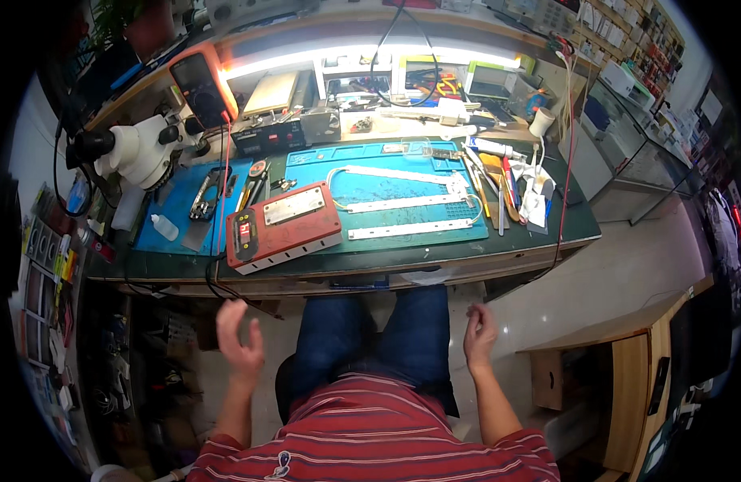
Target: The person sits at a workbench and uses a hot air gun to heat a red electronic device. They then use tweezers to handle small components and a flexible LED strip, placing them onto the device.
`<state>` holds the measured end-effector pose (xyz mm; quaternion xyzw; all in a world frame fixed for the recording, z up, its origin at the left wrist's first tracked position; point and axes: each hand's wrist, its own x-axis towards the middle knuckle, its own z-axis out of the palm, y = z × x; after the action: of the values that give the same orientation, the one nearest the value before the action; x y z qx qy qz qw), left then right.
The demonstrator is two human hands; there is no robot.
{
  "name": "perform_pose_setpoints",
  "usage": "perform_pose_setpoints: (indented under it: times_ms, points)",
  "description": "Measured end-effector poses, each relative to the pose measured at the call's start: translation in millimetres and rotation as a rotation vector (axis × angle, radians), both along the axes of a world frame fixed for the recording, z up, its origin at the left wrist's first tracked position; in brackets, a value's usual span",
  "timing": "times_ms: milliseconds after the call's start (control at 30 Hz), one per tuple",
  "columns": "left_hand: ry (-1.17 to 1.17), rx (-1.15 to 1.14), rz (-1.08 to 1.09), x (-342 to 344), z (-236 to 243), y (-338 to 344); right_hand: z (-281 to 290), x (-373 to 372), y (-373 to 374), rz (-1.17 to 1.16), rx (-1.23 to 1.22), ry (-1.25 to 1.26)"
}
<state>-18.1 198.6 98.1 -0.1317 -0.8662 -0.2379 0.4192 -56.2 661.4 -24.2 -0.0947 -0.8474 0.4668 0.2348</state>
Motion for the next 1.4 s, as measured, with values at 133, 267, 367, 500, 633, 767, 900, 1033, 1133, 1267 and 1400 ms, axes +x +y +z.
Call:
perform_pose_setpoints:
  times_ms: [133, 267, 367, 500, 633, 767, 900, 1033, 1133, 1267, 1400]
  points:
    - [-0.180, -0.065, -0.062, -67.1, 92.9, -0.7, 92.0, -37.5, -7.3, 0.011, 0.179, 0.421]
    - [-0.373, -0.272, -0.067, -114.2, 114.1, -3.4, 140.3, -78.8, -12.5, 0.042, 0.320, 0.579]
    - [-0.500, -0.331, -0.049, -130.3, 111.4, -3.8, 153.9, -109.5, -5.9, 0.054, 0.430, 0.635]
    - [-0.500, -0.311, -0.085, -136.2, 117.2, -0.3, 158.9, -138.1, -3.1, 0.064, 0.484, 0.575]
    - [-0.457, -0.306, -0.142, -146.0, 122.5, -3.8, 185.3, -142.2, -32.2, 0.311, 0.616, 0.387]
    - [-0.490, -0.338, -0.223, -165.4, 133.4, -11.4, 205.7, -152.4, -52.5, 0.589, 0.721, 0.254]
    - [-0.515, -0.307, -0.303, -181.6, 131.6, -12.7, 209.5, -163.0, -44.9, 0.642, 0.766, 0.202]
    - [-0.503, -0.275, -0.364, -192.7, 122.1, -7.7, 205.8, -168.0, -36.4, 0.565, 0.764, 0.200]
    - [-0.509, -0.307, -0.387, -194.9, 126.1, -2.7, 205.0, -168.7, -23.7, 0.481, 0.813, 0.210]
    - [-0.499, -0.303, -0.396, -192.1, 120.4, 2.4, 207.3, -168.0, -15.6, 0.341, 0.737, 0.301]
    - [-0.477, -0.288, -0.410, -198.9, 110.9, 8.9, 227.3, -187.2, 16.0, 0.114, 0.654, 0.211]
